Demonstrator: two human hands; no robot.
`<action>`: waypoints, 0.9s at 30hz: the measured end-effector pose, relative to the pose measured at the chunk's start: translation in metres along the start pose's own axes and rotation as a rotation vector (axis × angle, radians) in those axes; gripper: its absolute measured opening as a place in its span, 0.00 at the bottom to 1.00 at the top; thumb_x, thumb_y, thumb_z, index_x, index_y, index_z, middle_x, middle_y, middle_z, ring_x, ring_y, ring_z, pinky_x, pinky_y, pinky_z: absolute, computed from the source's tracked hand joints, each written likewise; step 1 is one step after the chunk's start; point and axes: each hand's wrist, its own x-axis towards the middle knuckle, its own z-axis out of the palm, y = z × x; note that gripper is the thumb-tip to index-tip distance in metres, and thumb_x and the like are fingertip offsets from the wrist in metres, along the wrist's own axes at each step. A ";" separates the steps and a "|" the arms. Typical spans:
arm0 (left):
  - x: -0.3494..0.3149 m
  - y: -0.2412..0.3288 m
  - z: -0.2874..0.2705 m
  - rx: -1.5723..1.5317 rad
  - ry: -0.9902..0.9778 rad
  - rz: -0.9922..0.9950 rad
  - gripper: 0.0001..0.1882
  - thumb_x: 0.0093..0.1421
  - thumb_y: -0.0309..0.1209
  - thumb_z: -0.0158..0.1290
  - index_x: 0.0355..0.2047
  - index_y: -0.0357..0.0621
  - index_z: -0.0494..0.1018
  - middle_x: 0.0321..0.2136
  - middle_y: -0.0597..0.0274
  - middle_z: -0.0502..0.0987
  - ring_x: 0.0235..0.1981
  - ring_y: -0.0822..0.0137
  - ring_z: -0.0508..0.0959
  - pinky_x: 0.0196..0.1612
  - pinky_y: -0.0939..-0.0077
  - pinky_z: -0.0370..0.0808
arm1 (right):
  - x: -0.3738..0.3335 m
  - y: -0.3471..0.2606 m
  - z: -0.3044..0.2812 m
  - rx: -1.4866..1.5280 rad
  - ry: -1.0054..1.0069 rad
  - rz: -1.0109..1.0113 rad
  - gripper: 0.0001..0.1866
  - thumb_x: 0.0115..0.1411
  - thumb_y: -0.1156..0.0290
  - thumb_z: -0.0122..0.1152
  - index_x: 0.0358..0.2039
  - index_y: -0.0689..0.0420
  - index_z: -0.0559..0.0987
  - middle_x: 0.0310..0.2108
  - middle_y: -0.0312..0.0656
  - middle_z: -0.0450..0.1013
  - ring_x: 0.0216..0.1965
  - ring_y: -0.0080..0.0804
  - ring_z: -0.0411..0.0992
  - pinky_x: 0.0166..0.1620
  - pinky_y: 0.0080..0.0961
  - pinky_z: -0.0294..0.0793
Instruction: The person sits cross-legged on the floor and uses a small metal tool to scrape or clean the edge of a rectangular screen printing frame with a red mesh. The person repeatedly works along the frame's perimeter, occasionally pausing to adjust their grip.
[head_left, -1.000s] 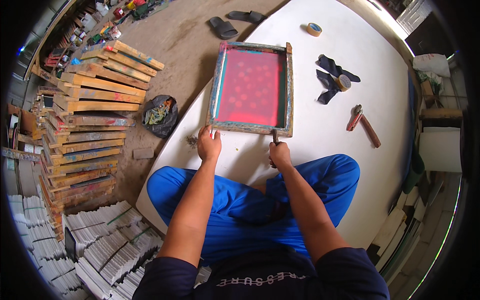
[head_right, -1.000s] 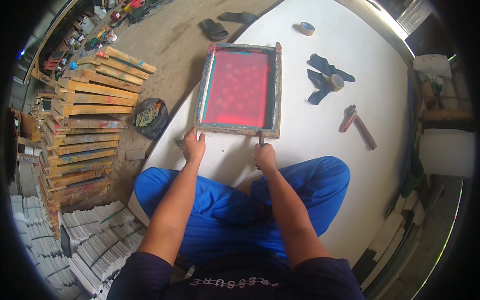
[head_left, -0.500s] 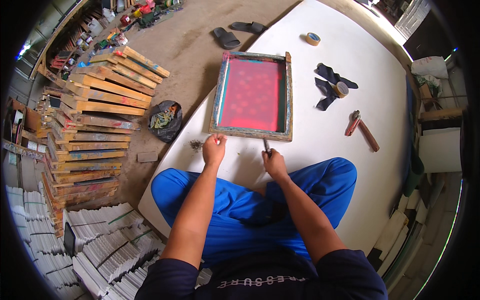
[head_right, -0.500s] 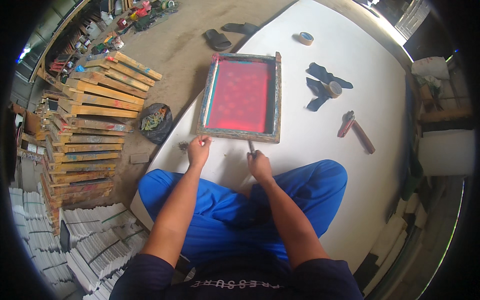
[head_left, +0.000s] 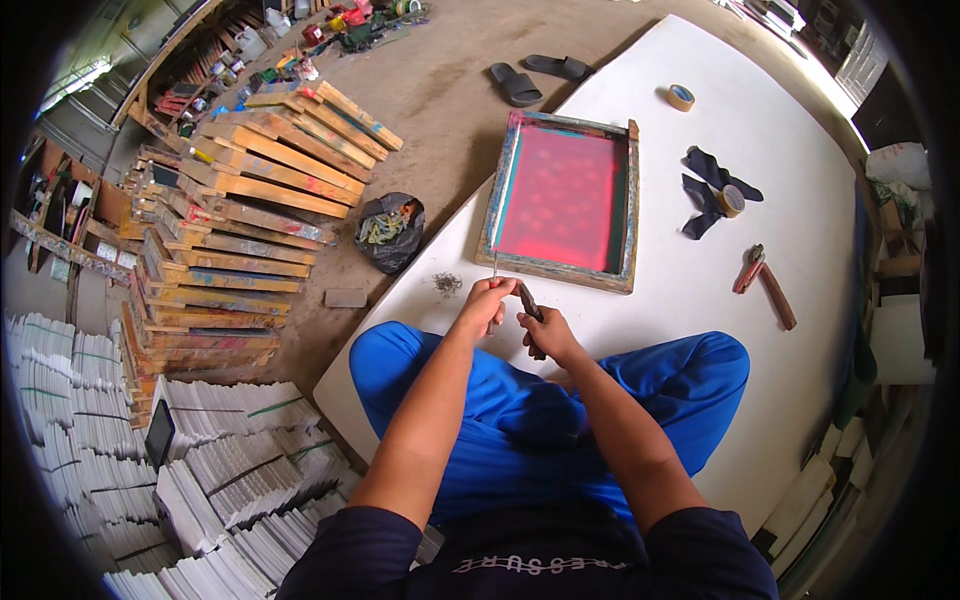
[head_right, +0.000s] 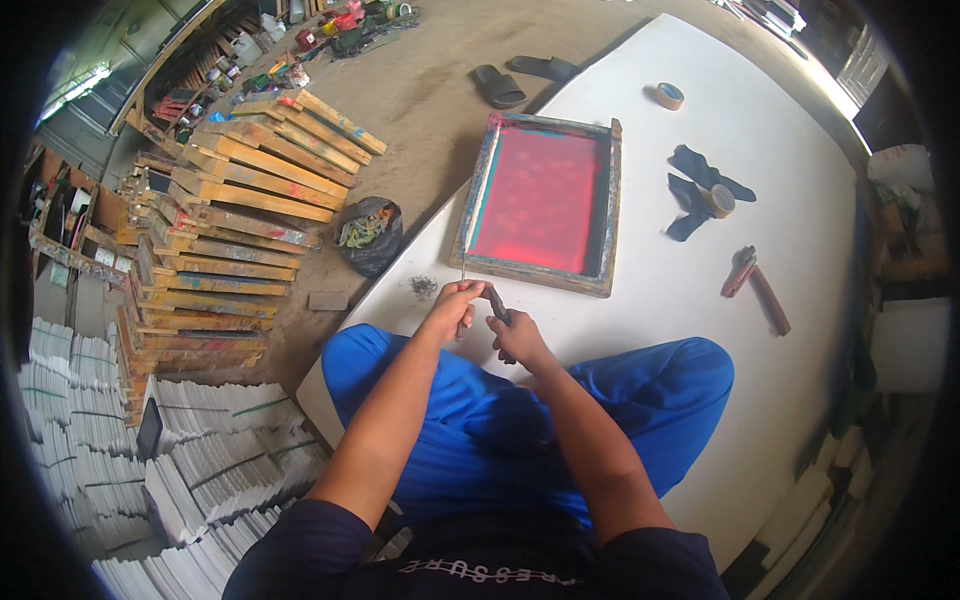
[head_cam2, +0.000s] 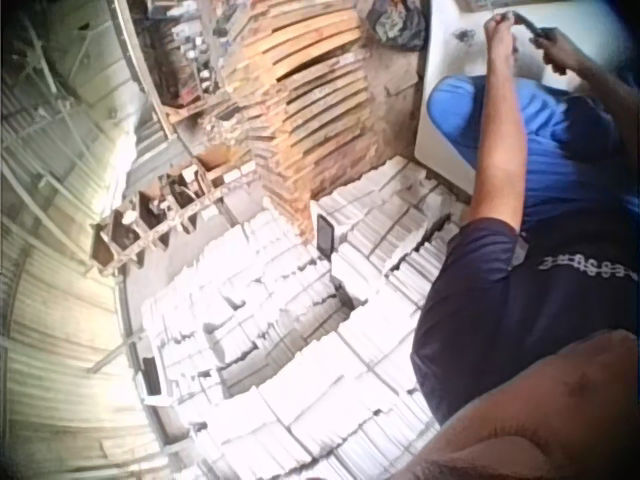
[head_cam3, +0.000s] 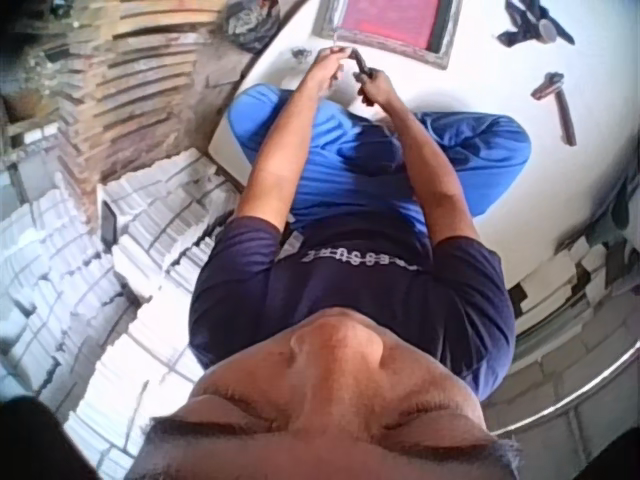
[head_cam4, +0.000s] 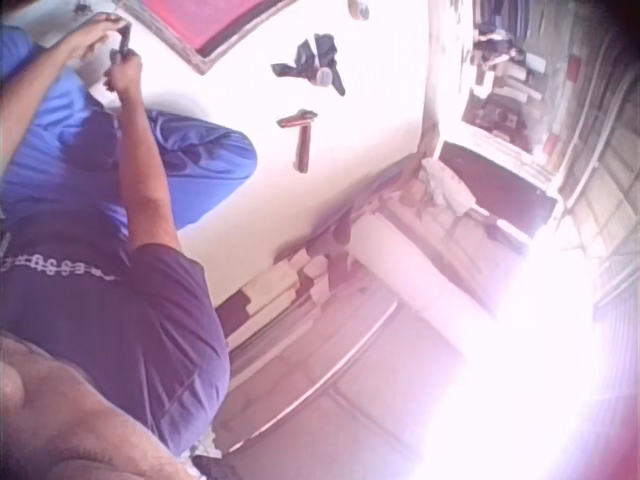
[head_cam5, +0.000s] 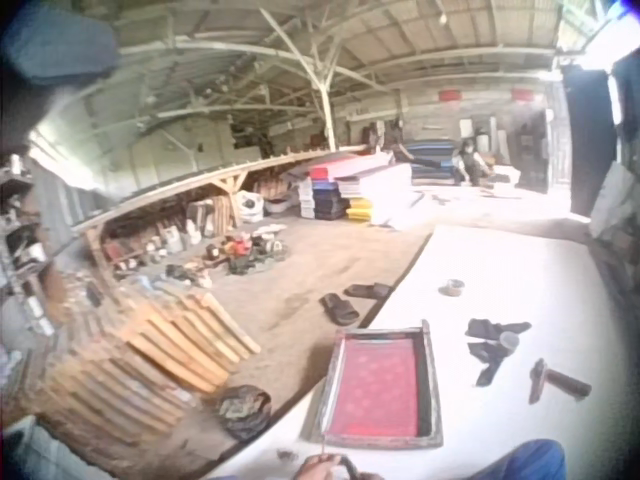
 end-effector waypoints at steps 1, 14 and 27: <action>-0.001 0.002 0.000 -0.016 0.003 -0.022 0.15 0.71 0.40 0.53 0.46 0.41 0.79 0.36 0.62 0.82 0.13 0.79 0.65 0.16 0.79 0.64 | 0.003 0.001 -0.001 0.030 -0.016 0.005 0.21 0.67 0.56 0.59 0.37 0.66 0.77 0.21 0.46 0.77 0.18 0.32 0.77 0.22 0.30 0.76; 0.012 -0.006 -0.015 -0.059 0.301 -0.050 0.12 0.61 0.38 0.64 0.37 0.42 0.79 0.25 0.64 0.80 0.12 0.77 0.66 0.15 0.76 0.63 | 0.016 0.005 0.002 0.186 -0.230 0.104 0.24 0.68 0.56 0.58 0.55 0.63 0.74 0.38 0.47 0.79 0.32 0.35 0.81 0.29 0.34 0.80; 0.057 -0.053 -0.059 0.319 0.901 0.276 0.17 0.58 0.35 0.67 0.40 0.35 0.80 0.33 0.54 0.83 0.32 0.62 0.81 0.38 0.69 0.77 | 0.016 0.052 -0.058 0.331 0.397 0.164 0.19 0.68 0.57 0.58 0.37 0.65 0.74 0.26 0.45 0.73 0.22 0.36 0.76 0.26 0.34 0.78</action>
